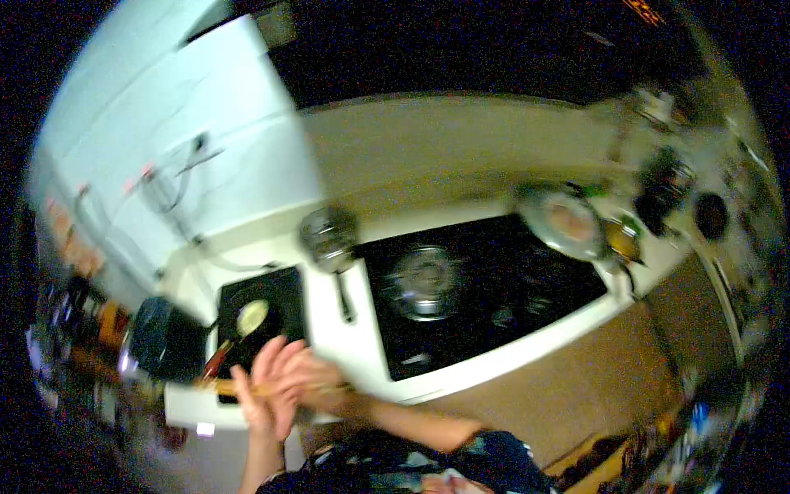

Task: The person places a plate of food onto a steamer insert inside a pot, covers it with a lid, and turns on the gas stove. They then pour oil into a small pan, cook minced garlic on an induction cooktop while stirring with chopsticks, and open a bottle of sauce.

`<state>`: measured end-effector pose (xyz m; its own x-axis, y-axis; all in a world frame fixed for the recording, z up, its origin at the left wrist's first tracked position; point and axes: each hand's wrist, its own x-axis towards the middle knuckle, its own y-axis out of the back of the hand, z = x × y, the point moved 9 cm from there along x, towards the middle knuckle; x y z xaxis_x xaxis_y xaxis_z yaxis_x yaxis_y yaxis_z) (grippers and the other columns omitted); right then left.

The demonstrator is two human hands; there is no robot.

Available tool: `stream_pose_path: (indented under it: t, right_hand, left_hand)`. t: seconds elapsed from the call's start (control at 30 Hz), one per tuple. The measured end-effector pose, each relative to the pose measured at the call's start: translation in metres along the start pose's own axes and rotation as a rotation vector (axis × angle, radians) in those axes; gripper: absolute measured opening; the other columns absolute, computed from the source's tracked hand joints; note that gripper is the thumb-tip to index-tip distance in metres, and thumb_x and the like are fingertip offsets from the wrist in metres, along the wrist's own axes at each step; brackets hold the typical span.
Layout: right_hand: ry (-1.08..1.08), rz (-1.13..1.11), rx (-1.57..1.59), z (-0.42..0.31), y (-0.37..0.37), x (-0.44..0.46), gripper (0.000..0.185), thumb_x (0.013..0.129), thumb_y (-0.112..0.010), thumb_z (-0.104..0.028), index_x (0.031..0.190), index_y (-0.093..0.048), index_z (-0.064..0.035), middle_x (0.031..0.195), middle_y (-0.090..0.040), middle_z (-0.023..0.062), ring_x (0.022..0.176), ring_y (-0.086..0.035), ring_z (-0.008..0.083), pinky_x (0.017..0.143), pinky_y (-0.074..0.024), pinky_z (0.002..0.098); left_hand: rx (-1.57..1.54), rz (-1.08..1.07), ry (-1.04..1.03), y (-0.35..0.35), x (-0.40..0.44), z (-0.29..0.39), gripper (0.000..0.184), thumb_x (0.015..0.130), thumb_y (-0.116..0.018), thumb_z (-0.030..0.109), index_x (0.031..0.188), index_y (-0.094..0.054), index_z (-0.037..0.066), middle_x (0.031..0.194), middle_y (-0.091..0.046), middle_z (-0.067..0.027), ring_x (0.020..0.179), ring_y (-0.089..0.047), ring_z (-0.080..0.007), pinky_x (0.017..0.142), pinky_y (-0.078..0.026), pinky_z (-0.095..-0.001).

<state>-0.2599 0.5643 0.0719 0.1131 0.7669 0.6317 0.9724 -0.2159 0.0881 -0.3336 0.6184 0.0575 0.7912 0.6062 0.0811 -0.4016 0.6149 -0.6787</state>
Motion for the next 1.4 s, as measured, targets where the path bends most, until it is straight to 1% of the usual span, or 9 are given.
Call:
stream_pose_path:
  t: [0.03,0.07,0.17,0.33,0.43,0.57,0.73,1.03,1.4]
  right_hand:
    - [0.036,-0.017,-0.138,-0.004,0.003,0.003,0.031,0.100,-0.051,-0.029,0.105,-0.070,-0.0045,0.102,-0.060,0.0112,0.102,-0.058,0.0240,0.087,-0.0493,0.0348]
    - [-0.114,0.122,0.461,0.013,0.009,-0.002,0.041,0.103,-0.044,-0.035,0.105,-0.069,-0.0028,0.104,-0.060,0.0119,0.100,-0.061,0.0218,0.082,-0.0541,0.0342]
    - [-0.047,0.290,0.041,0.018,0.066,0.019,0.035,0.101,-0.052,-0.029,0.103,-0.065,0.0037,0.090,-0.065,0.0142,0.074,-0.069,0.0212,0.069,-0.0584,0.0328]
    - [-0.202,0.343,-0.073,0.056,0.093,0.068,0.022,0.099,-0.054,-0.011,0.095,-0.068,0.0056,0.086,-0.065,0.0129,0.069,-0.068,0.0162,0.061,-0.0570,0.0257]
    - [-0.253,0.237,-0.205,0.078,0.068,0.101,0.024,0.099,-0.053,-0.011,0.092,-0.067,0.0066,0.084,-0.066,0.0110,0.068,-0.068,0.0161,0.060,-0.0573,0.0256]
    - [-0.327,0.135,-0.223,0.124,0.039,0.125,0.026,0.098,-0.056,-0.016,0.094,-0.068,0.0066,0.082,-0.068,0.0112,0.066,-0.068,0.0147,0.059,-0.0568,0.0258]
    - [-0.406,0.124,-0.362,0.124,0.041,0.137,0.033,0.095,-0.060,-0.025,0.088,-0.071,0.0049,0.072,-0.069,0.0129,0.058,-0.068,0.0147,0.054,-0.0528,0.0273]
    - [-0.461,0.147,-0.148,0.153,0.017,0.135,0.032,0.098,-0.058,-0.023,0.094,-0.068,0.0071,0.077,-0.068,0.0135,0.061,-0.067,0.0165,0.055,-0.0564,0.0263]
    - [-0.559,0.127,-0.089,0.150,0.019,0.127,0.031,0.099,-0.057,-0.024,0.094,-0.067,0.0057,0.073,-0.065,0.0114,0.060,-0.067,0.0168,0.052,-0.0565,0.0262]
  left_hand:
    - [0.018,-0.071,0.031,0.005,-0.003,0.000,0.075,0.097,-0.039,0.061,0.143,-0.038,0.001,0.138,-0.049,-0.0214,0.128,-0.049,-0.0326,0.104,-0.043,-0.0456]
    - [0.226,-0.072,0.029,0.017,-0.006,0.004,0.070,0.097,-0.047,0.053,0.141,-0.040,0.000,0.135,-0.052,-0.0203,0.124,-0.053,-0.0302,0.101,-0.045,-0.0431]
    - [0.707,0.103,-0.006,0.053,-0.018,0.039,0.028,0.095,-0.059,0.011,0.120,-0.061,-0.002,0.107,-0.069,-0.0127,0.098,-0.066,-0.0183,0.089,-0.051,-0.0306]
    - [1.248,0.696,-0.507,0.141,-0.047,0.138,0.015,0.094,-0.061,0.009,0.105,-0.066,0.000,0.095,-0.069,-0.0055,0.084,-0.062,-0.0125,0.081,-0.049,-0.0267]
    - [1.581,0.761,-0.522,0.180,-0.036,0.152,0.026,0.089,-0.066,0.014,0.111,-0.064,0.001,0.110,-0.064,-0.0161,0.104,-0.060,-0.0285,0.092,-0.046,-0.0369]
    - [1.597,0.712,-0.351,0.221,-0.018,0.129,0.038,0.086,-0.070,0.022,0.118,-0.062,0.002,0.115,-0.060,-0.0204,0.106,-0.059,-0.0331,0.093,-0.047,-0.0391]
    - [1.434,0.662,-0.259,0.225,-0.014,0.117,0.038,0.083,-0.075,0.019,0.115,-0.065,0.001,0.099,-0.067,-0.0155,0.084,-0.066,-0.0231,0.075,-0.053,-0.0318]
    - [1.368,0.634,-0.276,0.227,-0.012,0.114,0.035,0.082,-0.075,0.017,0.111,-0.065,-0.001,0.096,-0.069,-0.0173,0.082,-0.068,-0.0271,0.074,-0.054,-0.0338]
    - [1.362,0.665,-0.280,0.227,-0.013,0.115,0.037,0.082,-0.075,0.016,0.114,-0.064,-0.001,0.096,-0.071,-0.0154,0.081,-0.068,-0.0204,0.073,-0.054,-0.0305]
